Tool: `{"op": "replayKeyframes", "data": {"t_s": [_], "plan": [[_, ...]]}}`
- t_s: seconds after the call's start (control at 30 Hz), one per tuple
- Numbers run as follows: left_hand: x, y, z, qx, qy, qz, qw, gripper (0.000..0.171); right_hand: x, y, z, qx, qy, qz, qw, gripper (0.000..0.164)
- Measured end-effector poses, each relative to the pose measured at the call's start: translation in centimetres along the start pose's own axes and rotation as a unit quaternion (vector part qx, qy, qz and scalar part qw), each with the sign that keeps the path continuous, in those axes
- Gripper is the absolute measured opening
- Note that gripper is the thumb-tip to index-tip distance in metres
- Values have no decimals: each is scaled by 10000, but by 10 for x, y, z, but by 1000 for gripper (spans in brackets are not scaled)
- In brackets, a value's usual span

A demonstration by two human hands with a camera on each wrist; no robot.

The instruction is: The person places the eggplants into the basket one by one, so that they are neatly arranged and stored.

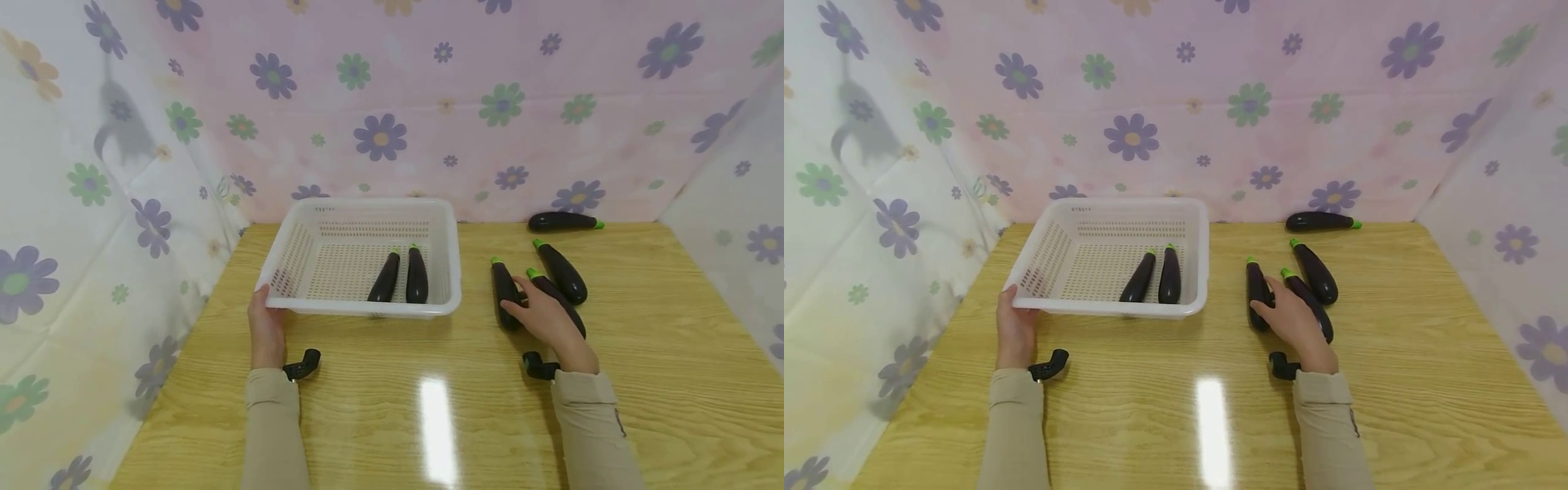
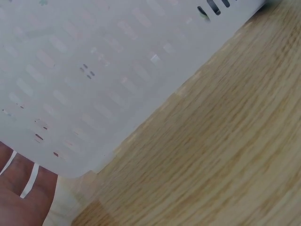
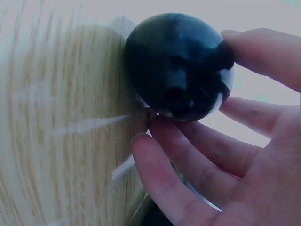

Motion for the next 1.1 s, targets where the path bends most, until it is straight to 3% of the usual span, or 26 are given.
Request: {"op": "replayKeyframes", "data": {"t_s": [0.27,0.53,0.77,1.1], "plan": [[0,0,2,-77,-95,-114,9999,43,0,0,-1,6,0,-8,10000,73],[-3,-1,2,-32,-37,31,10000,42,2,3,-1,-13,-90,-78,9999,75],[3,0,1,-88,-45,-80,9999,42,-1,3,2,-19,-218,-61,9997,75],[0,-1,1,-84,58,95,9999,42,2,3,3,-126,-215,42,9997,67]]}}
Point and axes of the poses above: each hand's wrist, its own y-axis towards the middle knuckle, its own z-axis out of the palm, x = y × z, the point moved 5 cm from there along y, towards the middle knuckle, and after that the axes turned 10 degrees about y, right-handed, at the moved point
